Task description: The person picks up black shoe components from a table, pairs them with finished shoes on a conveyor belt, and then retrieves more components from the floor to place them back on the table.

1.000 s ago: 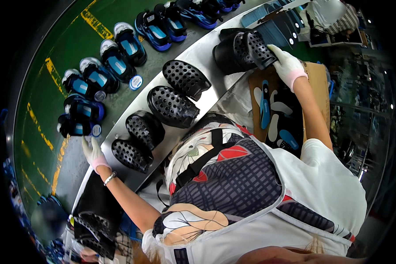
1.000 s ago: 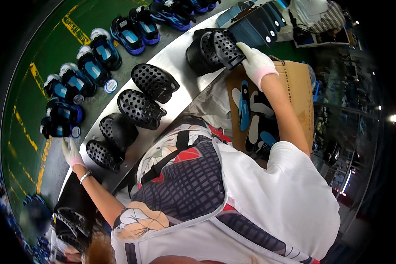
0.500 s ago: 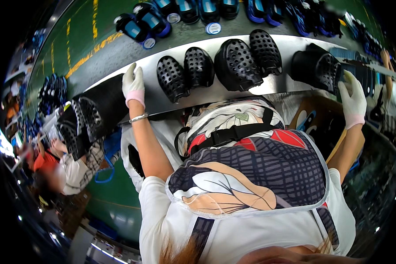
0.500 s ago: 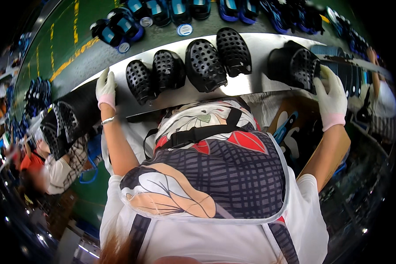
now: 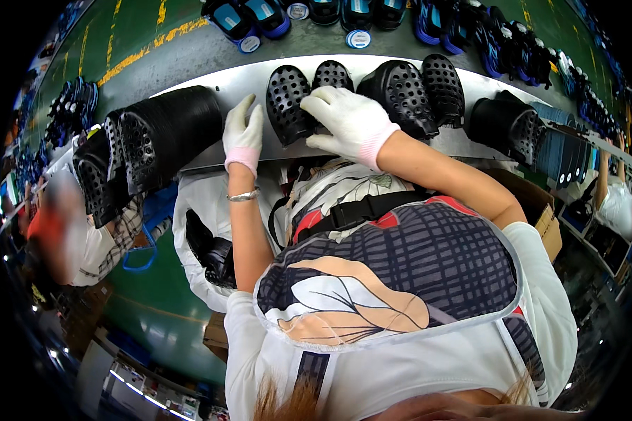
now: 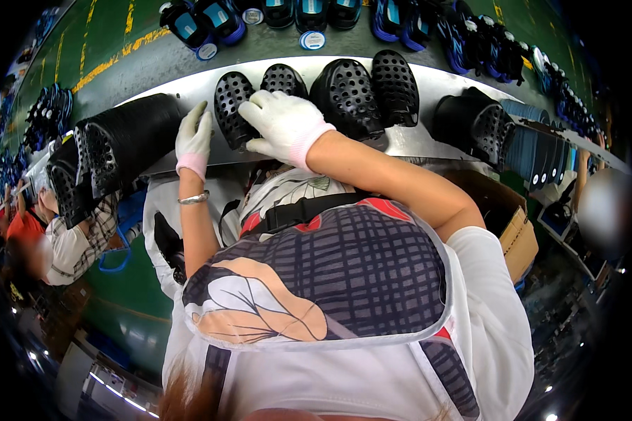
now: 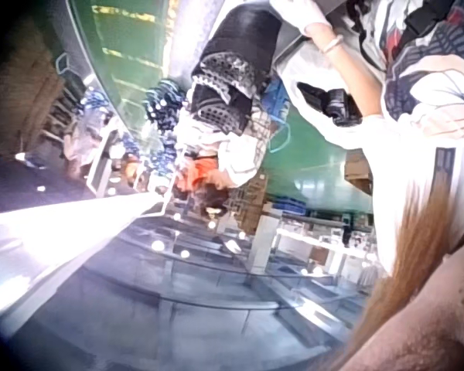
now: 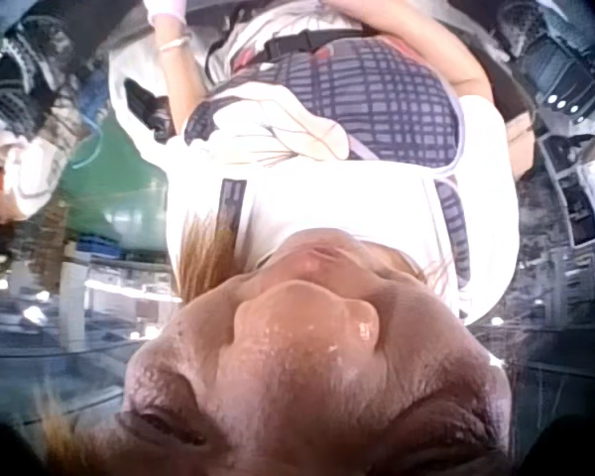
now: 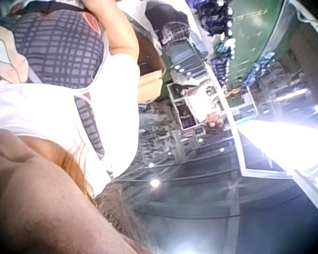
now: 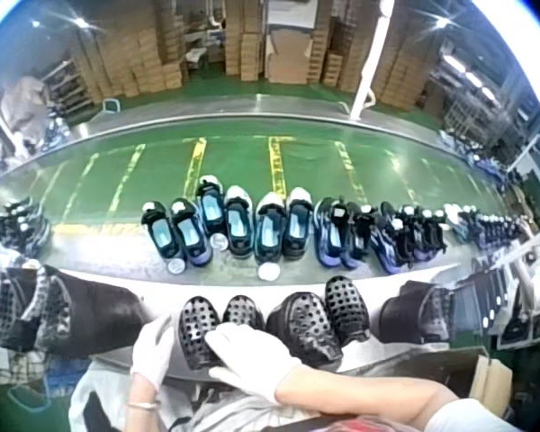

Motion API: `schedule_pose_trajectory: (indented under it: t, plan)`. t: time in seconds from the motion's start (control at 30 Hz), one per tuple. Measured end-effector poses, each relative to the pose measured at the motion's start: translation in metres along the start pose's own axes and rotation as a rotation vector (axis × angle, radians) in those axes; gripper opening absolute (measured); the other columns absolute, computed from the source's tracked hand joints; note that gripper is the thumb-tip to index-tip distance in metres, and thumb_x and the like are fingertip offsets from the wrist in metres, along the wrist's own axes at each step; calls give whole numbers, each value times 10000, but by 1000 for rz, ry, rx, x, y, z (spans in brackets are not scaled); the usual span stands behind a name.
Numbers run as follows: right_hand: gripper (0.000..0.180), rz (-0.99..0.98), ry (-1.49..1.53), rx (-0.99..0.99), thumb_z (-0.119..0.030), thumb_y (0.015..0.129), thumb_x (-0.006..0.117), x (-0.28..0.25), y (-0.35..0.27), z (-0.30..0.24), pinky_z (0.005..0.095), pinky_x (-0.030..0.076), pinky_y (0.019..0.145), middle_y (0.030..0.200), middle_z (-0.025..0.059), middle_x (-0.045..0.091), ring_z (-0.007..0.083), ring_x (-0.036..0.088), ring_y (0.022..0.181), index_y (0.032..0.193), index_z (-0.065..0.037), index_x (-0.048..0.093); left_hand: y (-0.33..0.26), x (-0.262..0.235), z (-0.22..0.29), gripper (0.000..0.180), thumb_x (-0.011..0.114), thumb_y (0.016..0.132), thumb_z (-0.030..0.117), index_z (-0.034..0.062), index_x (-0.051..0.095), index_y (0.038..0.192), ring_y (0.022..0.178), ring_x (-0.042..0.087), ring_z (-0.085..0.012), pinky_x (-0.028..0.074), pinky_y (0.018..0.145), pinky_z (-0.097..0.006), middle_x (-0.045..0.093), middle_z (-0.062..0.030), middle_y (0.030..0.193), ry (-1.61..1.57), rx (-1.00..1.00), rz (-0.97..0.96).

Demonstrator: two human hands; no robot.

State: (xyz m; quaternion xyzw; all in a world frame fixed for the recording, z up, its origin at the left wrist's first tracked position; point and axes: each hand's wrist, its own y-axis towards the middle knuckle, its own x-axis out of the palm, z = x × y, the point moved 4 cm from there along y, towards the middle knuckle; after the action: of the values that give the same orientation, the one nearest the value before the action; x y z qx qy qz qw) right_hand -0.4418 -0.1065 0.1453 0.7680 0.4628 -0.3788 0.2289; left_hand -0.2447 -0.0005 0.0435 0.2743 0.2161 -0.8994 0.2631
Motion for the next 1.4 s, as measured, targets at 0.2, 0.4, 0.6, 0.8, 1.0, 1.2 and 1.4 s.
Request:
schedule_pose_trajectory:
  t: [0.2,0.4,0.6,0.8,1.0,1.2,1.4]
  plan:
    - [349,-43,-7,-54,-284,760,710,18,14,-4,411,511,785,1016,117,572,308,601,942,1013,-80,581,-2,7,9,351,557,919,253,68,626,1209,1030,623,-284,468,923,-348,623,-162,1175,8,8,-43]
    - [392,-49,-13,-13,-298,763,705,-17,0,3,406,482,875,1074,116,579,306,579,1013,1069,-81,591,3,10,-1,339,532,931,227,50,623,1206,1112,579,-320,427,978,-359,621,-183,1183,19,23,-65]
    - [597,-37,-214,348,-337,697,750,-97,-86,54,411,462,942,1191,117,573,324,547,1111,1202,-77,567,6,-2,-6,382,519,932,252,52,606,1246,1152,564,-297,407,1009,-353,607,-171,1230,38,-17,-59]
    - [607,-88,-391,261,-351,651,767,-89,-99,74,390,456,915,1119,110,589,299,554,1018,1148,-55,585,19,8,11,376,521,932,255,61,615,1241,1141,572,-298,408,1007,-353,612,-171,1225,37,23,-87]
    - [579,-63,-332,127,-344,617,776,-88,-89,78,400,444,912,1053,114,594,308,555,996,1086,-49,608,20,5,11,357,537,936,267,53,633,1205,1111,590,-299,428,976,-354,634,-175,1179,74,95,-47]
    - [534,-56,-285,106,-338,579,792,-97,-88,76,408,424,917,1020,131,583,322,549,993,985,-53,595,8,-1,27,351,556,923,253,38,636,1189,1052,623,-291,466,935,-347,641,-179,1154,6,65,3]
    - [561,-100,-256,130,-359,572,807,-97,-89,75,411,411,927,1033,126,579,325,539,1005,992,-61,583,1,-3,25,362,552,919,239,36,620,1211,1069,617,-286,462,943,-348,635,-176,1166,8,-10,-14]
